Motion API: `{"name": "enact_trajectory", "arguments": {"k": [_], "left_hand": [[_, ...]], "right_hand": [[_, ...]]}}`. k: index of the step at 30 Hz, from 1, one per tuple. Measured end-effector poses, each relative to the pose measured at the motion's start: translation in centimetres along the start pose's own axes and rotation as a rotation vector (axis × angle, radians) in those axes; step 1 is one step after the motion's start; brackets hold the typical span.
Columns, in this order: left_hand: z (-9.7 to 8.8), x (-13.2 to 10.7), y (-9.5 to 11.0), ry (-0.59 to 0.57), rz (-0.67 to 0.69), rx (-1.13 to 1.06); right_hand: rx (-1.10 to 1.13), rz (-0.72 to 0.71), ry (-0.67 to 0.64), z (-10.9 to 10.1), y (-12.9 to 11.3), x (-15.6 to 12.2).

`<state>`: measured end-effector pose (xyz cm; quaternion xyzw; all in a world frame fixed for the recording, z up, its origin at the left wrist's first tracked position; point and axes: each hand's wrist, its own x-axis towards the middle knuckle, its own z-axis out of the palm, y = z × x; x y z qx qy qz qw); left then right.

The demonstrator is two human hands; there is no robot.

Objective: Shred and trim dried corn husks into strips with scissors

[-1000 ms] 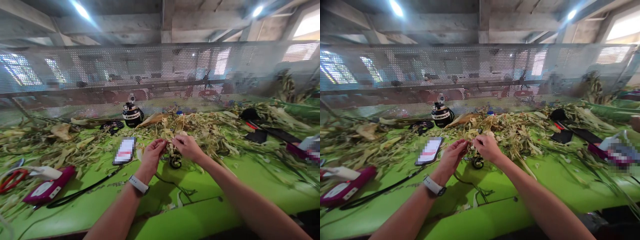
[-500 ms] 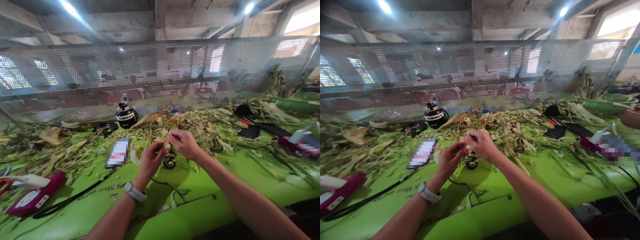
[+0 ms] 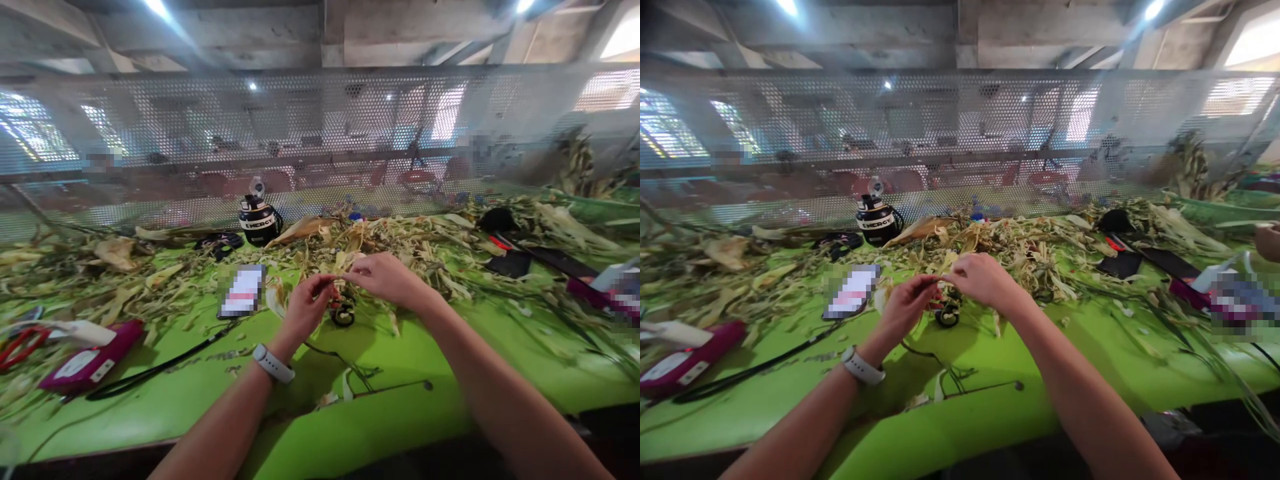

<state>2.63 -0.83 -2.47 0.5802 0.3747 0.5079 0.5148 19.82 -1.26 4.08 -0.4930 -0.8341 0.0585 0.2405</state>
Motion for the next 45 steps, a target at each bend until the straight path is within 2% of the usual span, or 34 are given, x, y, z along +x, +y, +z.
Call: {"name": "enact_trajectory", "arguments": {"k": [3, 6, 10, 23, 27, 36, 42, 45], "left_hand": [[0.1, -0.1, 0.3, -0.018, -0.014, 0.006], [0.1, -0.1, 0.4, 0.007, 0.012, 0.073], [0.0, 0.2, 0.4, 0.037, 0.041, 0.066], [0.1, 0.1, 0.6, 0.032, 0.045, 0.025], [0.1, 0.0, 0.5, 0.038, 0.033, 0.0], [0.2, 0.0, 0.6, 0.054, -0.005, 0.014], [0.3, 0.0, 0.2, 0.054, -0.03, -0.005], [0.1, 0.2, 0.0, 0.055, -0.036, -0.047]], "right_hand": [[0.008, 0.038, -0.115, -0.2, 0.3, 0.2], [0.022, 0.07, -0.14, -0.3, 0.6, 0.4], [0.05, 0.045, -0.113, -0.6, 0.9, 0.7], [0.048, 0.078, 0.025, -0.6, 0.9, 0.5], [0.141, 0.081, 0.089, -0.2, 1.2, 0.6], [0.391, 0.095, 0.083, 0.0, 1.3, 0.6], [0.761, 0.201, 0.04, 0.0, 0.6, 0.5], [0.695, 0.22, 0.047, 0.0, 1.0, 0.8]]}}
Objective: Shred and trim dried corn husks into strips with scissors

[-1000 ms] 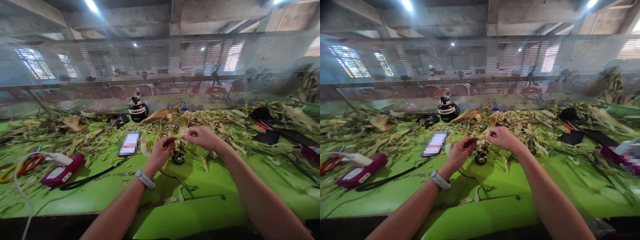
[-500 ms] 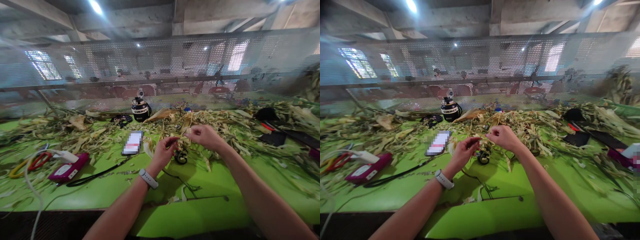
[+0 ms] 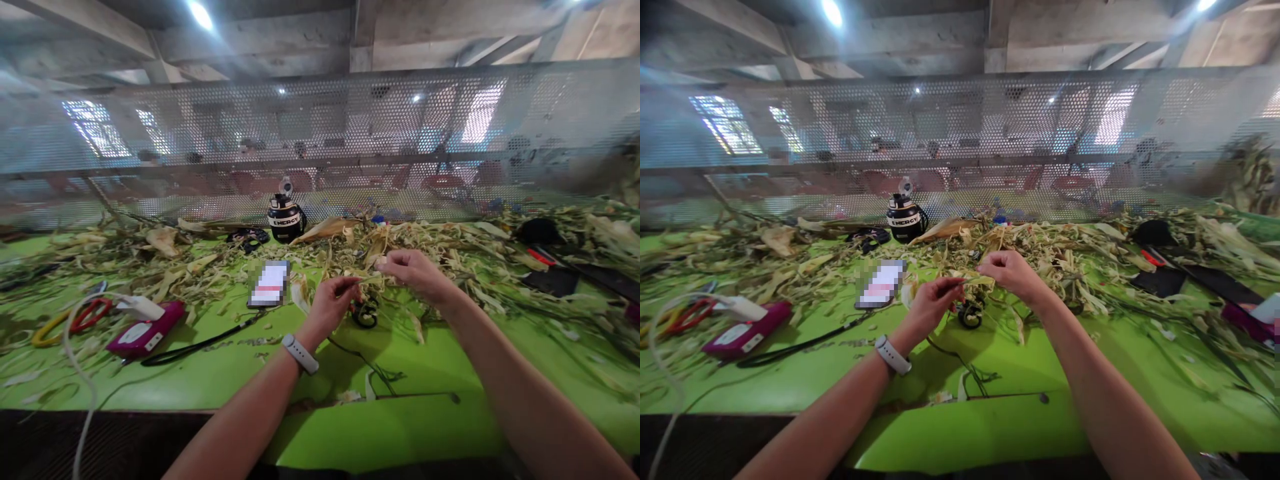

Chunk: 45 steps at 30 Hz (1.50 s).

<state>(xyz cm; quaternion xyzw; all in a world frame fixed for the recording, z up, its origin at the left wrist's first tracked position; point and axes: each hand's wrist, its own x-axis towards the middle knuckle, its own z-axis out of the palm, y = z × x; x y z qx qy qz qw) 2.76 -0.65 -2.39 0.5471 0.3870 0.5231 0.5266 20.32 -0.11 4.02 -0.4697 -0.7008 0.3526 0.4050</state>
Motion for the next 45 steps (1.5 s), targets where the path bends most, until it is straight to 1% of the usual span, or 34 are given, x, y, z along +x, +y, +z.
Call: {"name": "enact_trajectory", "arguments": {"k": [2, 4, 5, 9, 11, 13, 17, 21, 24, 27, 29, 31, 33, 35, 37, 39, 42, 43, 45], "left_hand": [[-0.1, 0.1, -0.1, -0.001, -0.007, -0.025], [-0.2, 0.2, -0.2, 0.002, -0.02, -0.034], [-0.2, 0.2, -0.2, 0.002, -0.03, -0.031], [-0.1, 0.0, -0.3, -0.001, -0.076, -0.006], [-0.2, 0.0, -0.3, 0.01, -0.094, -0.001], [-0.3, 0.1, -0.5, 0.025, -0.098, 0.005], [-0.5, 0.4, -0.8, 0.05, -0.053, 0.099], [-0.7, 0.6, -1.1, 0.024, 0.039, 0.267], [-0.6, 0.5, -1.3, -0.009, 0.09, 0.351], [-0.5, 0.4, -1.3, -0.045, 0.067, 0.364], [-0.5, 0.3, -1.1, -0.046, 0.069, 0.357], [-0.6, 0.4, -0.8, -0.012, 0.148, 0.396], [-0.8, 0.5, -0.5, 0.043, 0.248, 0.445], [-1.0, 0.6, -0.3, 0.079, 0.326, 0.449], [-1.1, 0.6, -0.1, 0.066, 0.388, 0.412], [-1.0, 0.4, 0.2, 0.025, 0.446, 0.391], [-0.8, 0.0, 0.7, -0.039, 0.52, 0.43], [-0.7, -0.1, 0.8, -0.05, 0.544, 0.448], [-0.7, -0.2, 0.8, -0.037, 0.581, 0.473]], "right_hand": [[-0.041, -0.039, 0.07, -0.2, 0.2, 0.3], [0.018, -0.075, 0.125, -0.3, 0.3, 0.5], [0.081, -0.068, 0.127, -0.3, 0.3, 0.5], [0.369, 0.084, 0.037, 0.5, 0.7, 0.6], [0.456, 0.103, 0.015, 1.0, 1.2, 0.7], [0.477, 0.082, 0.017, 1.4, 1.6, 0.8], [0.416, 0.09, 0.025, 2.0, 1.9, 0.9], [0.36, 0.107, 0.054, 2.1, 1.8, 1.0], [0.22, 0.045, 0.072, 2.0, 1.6, 1.0], [0.032, -0.061, 0.068, 1.7, 1.2, 0.8], [-0.051, -0.104, 0.062, 1.4, 1.0, 0.6], [-0.108, -0.101, 0.069, 1.1, 0.9, 0.4], [-0.132, -0.052, 0.072, 0.8, 0.9, 0.4], [-0.112, 0.007, 0.063, 0.6, 1.2, 0.6], [-0.077, 0.035, 0.078, 0.6, 1.5, 0.8], [-0.054, 0.037, 0.111, 0.7, 1.9, 1.1], [-0.001, 0.036, 0.143, 0.9, 2.1, 1.3], [0.03, 0.036, 0.156, 1.0, 2.1, 1.3], [0.104, 0.026, 0.208, 1.1, 2.0, 1.3]]}}
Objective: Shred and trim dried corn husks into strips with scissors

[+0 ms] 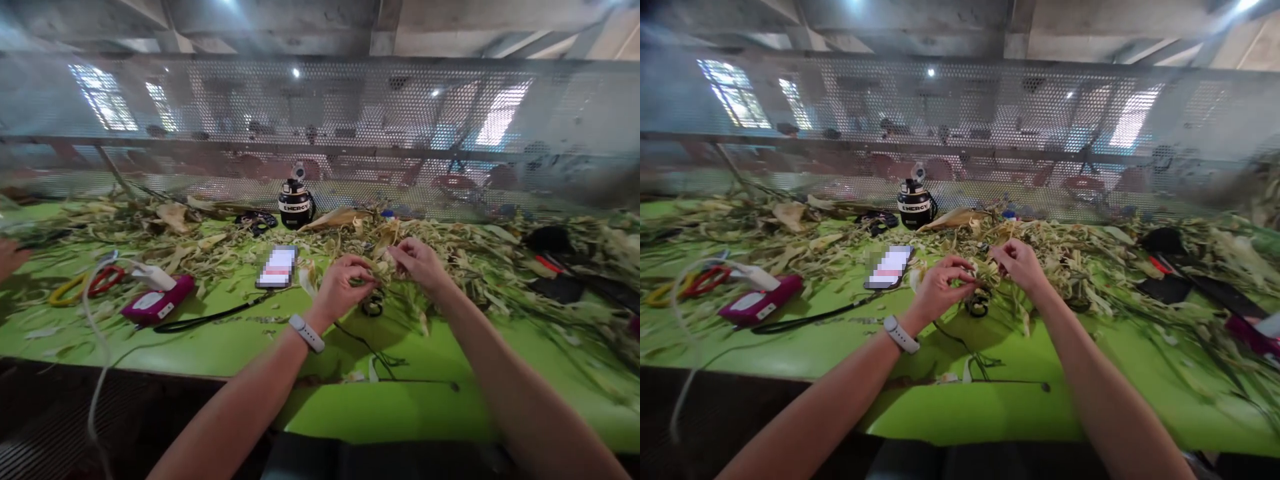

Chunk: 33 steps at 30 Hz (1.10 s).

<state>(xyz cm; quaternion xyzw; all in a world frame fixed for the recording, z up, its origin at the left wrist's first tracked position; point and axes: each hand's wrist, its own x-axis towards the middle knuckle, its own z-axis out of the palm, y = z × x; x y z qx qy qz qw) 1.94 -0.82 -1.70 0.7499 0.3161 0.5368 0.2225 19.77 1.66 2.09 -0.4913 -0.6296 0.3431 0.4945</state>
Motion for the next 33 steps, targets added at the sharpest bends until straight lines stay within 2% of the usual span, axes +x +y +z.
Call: {"name": "enact_trajectory", "arguments": {"k": [3, 6, 10, 13, 15, 17, 23, 28, 30, 33], "left_hand": [[0.0, -0.1, -0.3, 0.039, 0.032, 0.057], [0.0, -0.2, -0.4, 0.025, 0.07, 0.096], [-0.3, -0.5, 0.1, -0.103, 0.085, 0.111], [-0.2, -0.8, 0.5, -0.225, 0.041, 0.067], [0.0, -0.9, 0.5, -0.303, -0.017, -0.026], [0.4, -0.9, 0.4, -0.321, -0.11, -0.132], [0.9, -0.3, 0.1, -0.157, -0.528, -0.498], [0.8, -0.1, -0.5, -0.086, -0.705, -0.581], [0.8, -0.2, -0.7, -0.119, -0.729, -0.569], [0.8, -0.4, -0.7, -0.257, -0.734, -0.541]], "right_hand": [[0.115, -0.007, 0.08, 0.2, 0.0, 0.0], [0.202, -0.008, 0.126, 0.5, 0.1, 0.1], [0.31, 0.011, 0.144, 1.1, 0.4, 0.1], [0.35, 0.022, 0.12, 1.6, 0.6, 0.1], [0.346, 0.019, 0.098, 1.9, 0.7, 0.0], [0.327, 0.012, 0.067, 2.1, 0.6, -0.1], [0.293, 0.0, 0.047, 1.9, 0.4, -0.4], [0.223, 0.006, -0.047, 1.6, 0.4, -0.4], [0.208, -0.009, -0.09, 1.4, 0.4, -0.5], [0.207, -0.044, -0.171, 1.4, 0.2, -0.6]]}}
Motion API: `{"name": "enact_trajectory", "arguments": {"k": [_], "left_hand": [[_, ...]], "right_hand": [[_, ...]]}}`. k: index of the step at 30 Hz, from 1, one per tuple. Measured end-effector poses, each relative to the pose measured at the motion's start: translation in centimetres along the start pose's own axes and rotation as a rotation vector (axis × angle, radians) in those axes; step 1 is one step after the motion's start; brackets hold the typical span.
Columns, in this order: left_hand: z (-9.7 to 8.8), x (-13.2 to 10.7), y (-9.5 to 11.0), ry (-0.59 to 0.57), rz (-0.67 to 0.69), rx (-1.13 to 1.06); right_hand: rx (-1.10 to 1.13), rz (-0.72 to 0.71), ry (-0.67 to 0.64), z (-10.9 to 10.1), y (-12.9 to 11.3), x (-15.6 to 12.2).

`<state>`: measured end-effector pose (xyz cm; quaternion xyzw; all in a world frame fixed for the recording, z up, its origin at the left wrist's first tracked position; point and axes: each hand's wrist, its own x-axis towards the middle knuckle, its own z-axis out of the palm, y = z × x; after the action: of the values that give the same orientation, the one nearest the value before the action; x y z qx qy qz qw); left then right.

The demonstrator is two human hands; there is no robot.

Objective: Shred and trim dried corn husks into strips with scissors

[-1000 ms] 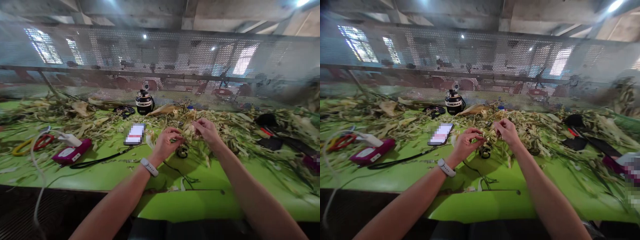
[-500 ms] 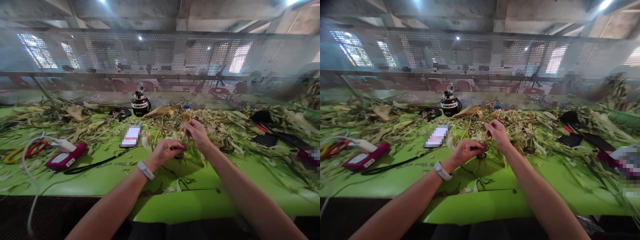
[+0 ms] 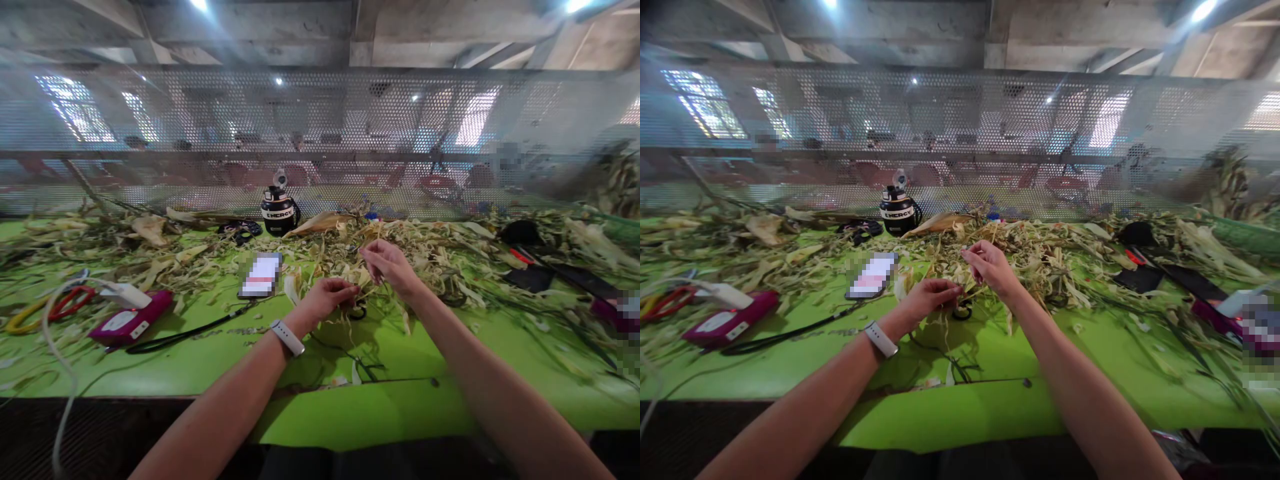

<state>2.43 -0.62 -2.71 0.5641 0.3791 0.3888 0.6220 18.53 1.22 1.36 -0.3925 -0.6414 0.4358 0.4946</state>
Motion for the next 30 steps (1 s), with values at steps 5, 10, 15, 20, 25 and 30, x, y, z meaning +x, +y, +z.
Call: {"name": "enact_trajectory", "arguments": {"k": [5, 10, 15, 20, 25, 30], "left_hand": [[0.0, -0.5, 0.1, -0.139, -0.089, 0.004], [-0.1, -0.5, 0.2, -0.176, -0.116, 0.011], [-0.2, -0.3, 0.2, -0.125, -0.112, -0.019], [-0.5, -0.3, 0.3, -0.185, -0.143, -0.08], [-0.8, -0.4, 0.6, -0.21, -0.088, 0.014], [-0.9, -0.4, 0.8, -0.205, -0.104, 0.035]], "right_hand": [[-0.053, 0.022, -0.079, 0.4, 0.2, -0.1], [-0.089, 0.061, -0.107, 0.8, 0.5, 0.0], [-0.118, 0.077, -0.151, 0.8, 0.7, -0.1], [-0.159, 0.108, -0.215, 0.8, 1.0, 0.0], [-0.178, 0.119, -0.263, 0.7, 1.5, 0.0], [-0.185, 0.133, -0.294, 0.7, 1.8, 0.1]]}}
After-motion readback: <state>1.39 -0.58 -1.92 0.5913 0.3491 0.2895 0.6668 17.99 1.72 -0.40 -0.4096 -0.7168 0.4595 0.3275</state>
